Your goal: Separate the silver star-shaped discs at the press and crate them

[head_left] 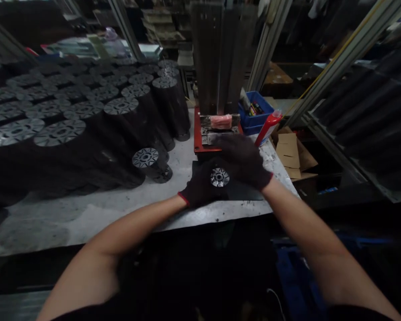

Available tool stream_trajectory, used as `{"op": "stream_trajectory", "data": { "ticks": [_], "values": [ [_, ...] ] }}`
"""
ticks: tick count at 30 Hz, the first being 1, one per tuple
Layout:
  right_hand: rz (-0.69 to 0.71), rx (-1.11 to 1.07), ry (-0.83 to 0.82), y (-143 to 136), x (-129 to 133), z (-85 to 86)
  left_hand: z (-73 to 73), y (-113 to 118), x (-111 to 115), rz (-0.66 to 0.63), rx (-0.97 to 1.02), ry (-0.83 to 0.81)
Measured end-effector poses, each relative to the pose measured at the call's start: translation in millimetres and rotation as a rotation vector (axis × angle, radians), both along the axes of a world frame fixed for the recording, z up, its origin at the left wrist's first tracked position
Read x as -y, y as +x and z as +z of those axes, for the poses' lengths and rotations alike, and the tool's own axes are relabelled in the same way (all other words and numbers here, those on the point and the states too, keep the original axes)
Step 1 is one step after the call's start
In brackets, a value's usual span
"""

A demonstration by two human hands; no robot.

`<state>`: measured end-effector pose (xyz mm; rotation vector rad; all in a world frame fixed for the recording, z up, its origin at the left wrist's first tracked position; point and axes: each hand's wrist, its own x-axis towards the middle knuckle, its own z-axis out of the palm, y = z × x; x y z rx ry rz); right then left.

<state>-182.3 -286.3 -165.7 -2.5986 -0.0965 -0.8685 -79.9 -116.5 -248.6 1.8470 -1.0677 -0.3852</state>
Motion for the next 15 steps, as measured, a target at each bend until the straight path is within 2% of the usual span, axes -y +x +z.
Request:
{"op": "stream_trajectory", "data": {
  "ticks": [3, 6, 9, 13, 15],
  "values": [
    [0.041, -0.102, -0.288, 35.8, 41.9, 5.4, -17.0, 4.3, 11.2, -0.107, 0.024, -0.094],
    [0.082, -0.178, -0.425, 52.7, 66.2, 0.4, -25.1, 10.9, 9.5, -0.122, 0.061, -0.072],
    [0.083, -0.162, -0.47, 56.5, 71.1, -5.0, -24.9, 14.8, 6.4, -0.129, 0.105, -0.021],
    [0.035, -0.132, -0.511, 59.4, 69.3, -8.0, -25.1, 15.3, 6.7, -0.153, 0.123, -0.039],
    [0.028, -0.103, -0.475, 55.3, 62.9, -9.4, -26.6, 14.9, 7.0, -0.149, 0.107, -0.032]
  ]
}}
